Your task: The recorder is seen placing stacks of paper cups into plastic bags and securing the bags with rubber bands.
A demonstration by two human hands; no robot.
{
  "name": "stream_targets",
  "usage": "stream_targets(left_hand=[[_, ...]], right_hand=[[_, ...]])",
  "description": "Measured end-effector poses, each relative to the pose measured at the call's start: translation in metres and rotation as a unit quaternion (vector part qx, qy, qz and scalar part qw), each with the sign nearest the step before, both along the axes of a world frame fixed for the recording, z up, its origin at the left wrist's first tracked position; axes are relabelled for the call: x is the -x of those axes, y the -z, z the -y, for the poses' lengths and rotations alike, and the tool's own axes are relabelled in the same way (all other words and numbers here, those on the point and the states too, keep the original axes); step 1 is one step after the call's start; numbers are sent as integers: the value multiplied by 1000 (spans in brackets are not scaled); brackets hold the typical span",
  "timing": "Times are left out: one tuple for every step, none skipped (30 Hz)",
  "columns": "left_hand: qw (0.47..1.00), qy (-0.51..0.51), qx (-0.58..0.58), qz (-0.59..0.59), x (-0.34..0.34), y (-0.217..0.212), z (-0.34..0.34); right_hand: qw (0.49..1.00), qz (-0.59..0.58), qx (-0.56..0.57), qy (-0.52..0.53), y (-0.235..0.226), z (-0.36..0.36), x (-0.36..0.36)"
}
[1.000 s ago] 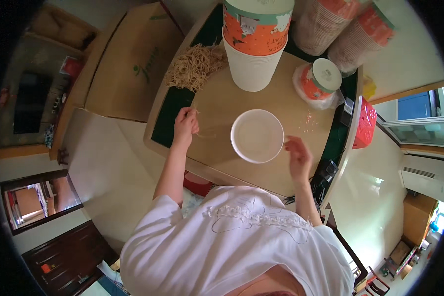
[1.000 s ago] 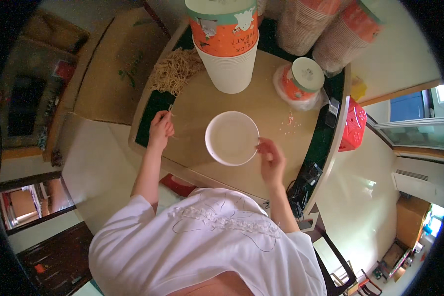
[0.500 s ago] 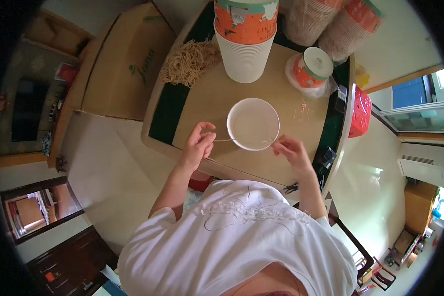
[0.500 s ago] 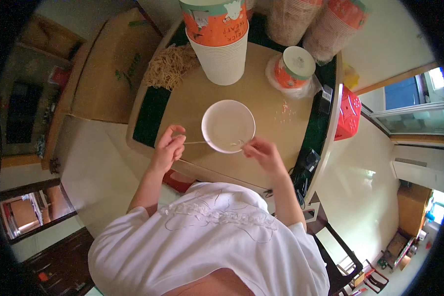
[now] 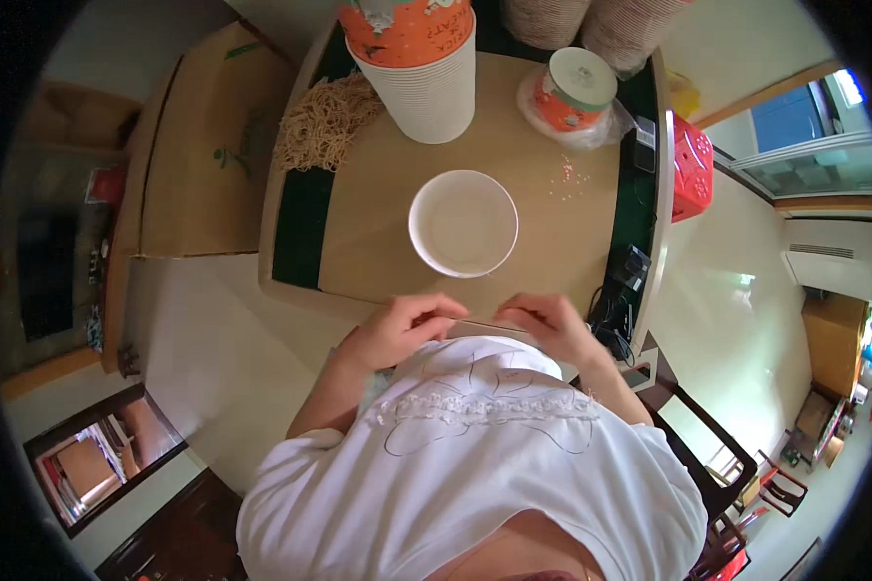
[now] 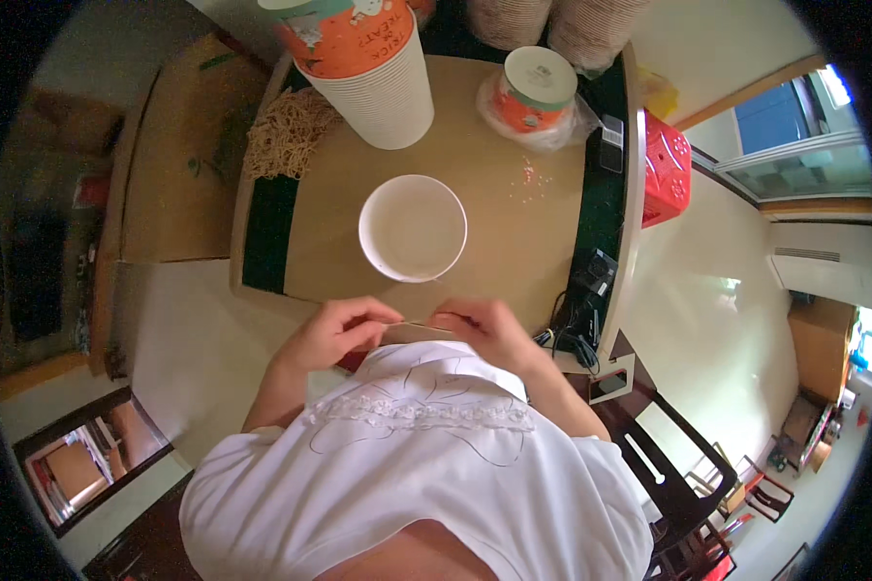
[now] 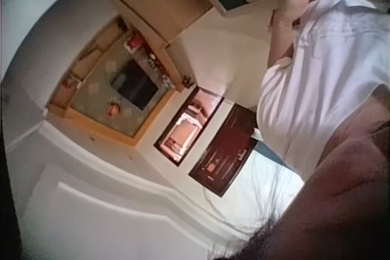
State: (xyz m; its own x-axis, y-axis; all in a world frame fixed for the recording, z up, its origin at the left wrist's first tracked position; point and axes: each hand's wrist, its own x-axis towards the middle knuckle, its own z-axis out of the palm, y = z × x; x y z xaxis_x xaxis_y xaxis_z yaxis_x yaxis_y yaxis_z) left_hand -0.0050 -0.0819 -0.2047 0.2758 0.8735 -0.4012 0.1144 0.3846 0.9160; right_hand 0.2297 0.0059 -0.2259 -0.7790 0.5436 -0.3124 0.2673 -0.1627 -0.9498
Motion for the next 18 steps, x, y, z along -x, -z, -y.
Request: stream_targets(left_hand=[[998,-6,-23,-53,5,-3,2],[998,-5,-22,-52,7,-1,4],[998,-12,-1,-59,10,5,6],[997,-20,20,-66,11,8,6],[997,-19,20,-66,10,10,5],[996,-35,44,-69,8,11,2],[994,-51,69,-71,5,12,-1],[994,-51,69,-72,2,14,-4],[990,-46,49,-122,-2,18,-8],[984,-41,29,-171,-6,22,-12],[984,-39,28,-173,-11,29,-15],[987,-30,3,-158,-17,35,-20],[989,-20,-22,-142,-25,38,-25],[986,16,-27,-166,-34,37,-33],[985,21,-26,-167,-39,41,-36],[987,-13,-43,-154,-41,50,-39],[987,-47,-60,-141,-41,56,-42],[991,-70,-8,-115,-41,50,-45]], right_hand=[[1000,4,-16,26,3,-2,-11],[1000,10,-18,9,1,-6,-22],[1000,15,-20,-8,0,-10,-32],[999,17,0,-49,1,-12,-39],[999,16,0,-48,1,-14,-43],[995,33,-16,-91,-1,-16,-46],[989,49,-31,-134,-2,-17,-49],[989,48,-31,-134,2,-18,-52],[977,69,-68,-190,8,-19,-56],[959,90,-105,-246,14,-19,-57],[960,89,-105,-244,20,-15,-51],[966,68,-195,-153,22,-7,-38],[956,48,-283,-59,25,2,-25],[990,-36,-137,-27,29,4,-12],[993,-119,13,5,34,7,1],[990,-99,40,97,44,10,12],[989,-102,39,97,47,9,12],[991,-27,-26,127,49,9,12]])
